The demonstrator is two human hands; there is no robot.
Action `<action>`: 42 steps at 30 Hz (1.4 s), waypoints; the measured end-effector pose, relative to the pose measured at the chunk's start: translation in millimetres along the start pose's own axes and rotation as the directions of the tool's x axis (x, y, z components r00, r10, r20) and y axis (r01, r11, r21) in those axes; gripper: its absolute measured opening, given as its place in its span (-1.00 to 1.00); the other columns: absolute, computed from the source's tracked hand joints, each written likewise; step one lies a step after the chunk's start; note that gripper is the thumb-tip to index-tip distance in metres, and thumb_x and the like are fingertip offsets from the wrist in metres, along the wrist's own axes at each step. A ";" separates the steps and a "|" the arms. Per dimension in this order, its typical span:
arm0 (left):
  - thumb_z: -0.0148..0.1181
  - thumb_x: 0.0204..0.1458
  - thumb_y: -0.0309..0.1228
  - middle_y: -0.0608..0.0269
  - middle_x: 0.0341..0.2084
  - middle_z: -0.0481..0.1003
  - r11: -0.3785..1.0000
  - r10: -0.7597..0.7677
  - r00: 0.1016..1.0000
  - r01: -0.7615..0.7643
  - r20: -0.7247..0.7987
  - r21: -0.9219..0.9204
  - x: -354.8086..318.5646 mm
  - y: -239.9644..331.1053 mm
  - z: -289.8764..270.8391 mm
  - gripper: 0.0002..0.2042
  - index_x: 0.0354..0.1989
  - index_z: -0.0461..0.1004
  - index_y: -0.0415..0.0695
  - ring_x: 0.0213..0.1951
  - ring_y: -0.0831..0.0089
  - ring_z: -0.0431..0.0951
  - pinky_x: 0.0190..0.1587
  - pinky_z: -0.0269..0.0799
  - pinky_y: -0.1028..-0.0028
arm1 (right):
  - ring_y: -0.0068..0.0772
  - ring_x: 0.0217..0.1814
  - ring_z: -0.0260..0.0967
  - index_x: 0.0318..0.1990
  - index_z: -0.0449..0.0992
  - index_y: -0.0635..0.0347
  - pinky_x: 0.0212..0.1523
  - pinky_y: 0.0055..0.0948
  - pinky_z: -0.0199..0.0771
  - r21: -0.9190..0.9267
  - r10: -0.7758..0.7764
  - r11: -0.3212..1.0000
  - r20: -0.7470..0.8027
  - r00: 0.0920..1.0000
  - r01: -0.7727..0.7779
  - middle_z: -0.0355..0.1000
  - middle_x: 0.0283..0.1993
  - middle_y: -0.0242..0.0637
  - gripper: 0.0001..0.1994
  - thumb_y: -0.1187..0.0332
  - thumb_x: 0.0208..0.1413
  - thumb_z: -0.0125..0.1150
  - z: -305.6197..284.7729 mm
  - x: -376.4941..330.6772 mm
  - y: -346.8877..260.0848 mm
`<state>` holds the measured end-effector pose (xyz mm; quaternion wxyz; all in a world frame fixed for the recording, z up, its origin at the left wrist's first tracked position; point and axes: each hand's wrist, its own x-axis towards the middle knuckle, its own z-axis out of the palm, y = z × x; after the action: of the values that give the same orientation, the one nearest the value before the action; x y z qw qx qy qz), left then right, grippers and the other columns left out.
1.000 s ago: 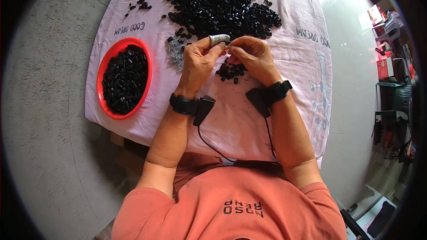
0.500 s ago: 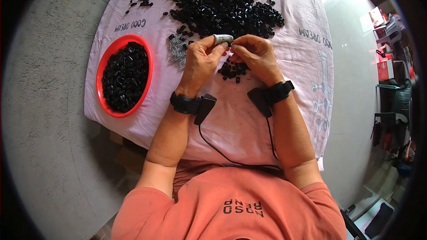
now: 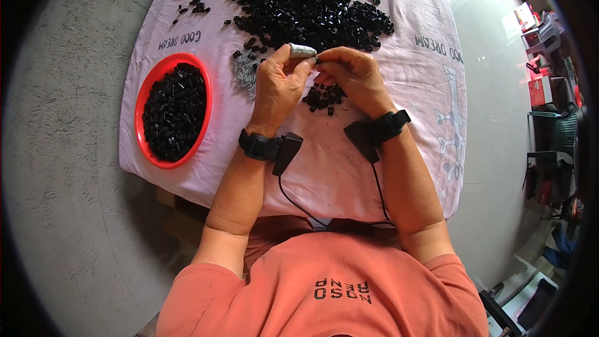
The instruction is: Manually assembling small silver metal pins into black plastic housings on a workbench.
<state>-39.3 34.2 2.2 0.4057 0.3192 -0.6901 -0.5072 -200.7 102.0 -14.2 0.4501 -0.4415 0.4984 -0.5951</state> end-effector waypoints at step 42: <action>0.38 -0.04 -0.63 0.19 -0.31 0.61 0.875 0.282 0.954 -0.298 0.099 0.383 1.1 5.5 -1.9 -0.72 -0.11 0.60 -0.20 -0.25 0.38 0.66 -0.13 0.57 0.39 | -0.58 -0.13 0.60 0.01 0.45 0.25 -0.26 -0.62 0.60 0.024 0.011 1.000 -0.011 1.000 -0.011 0.63 -0.13 -0.28 -0.76 0.50 0.24 0.31 -0.5 -2.3 -7.0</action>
<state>-38.3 34.0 8.1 0.3908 0.2770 -0.8257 -0.2980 -201.4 105.1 -7.5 0.4558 -0.4301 0.4963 -0.6008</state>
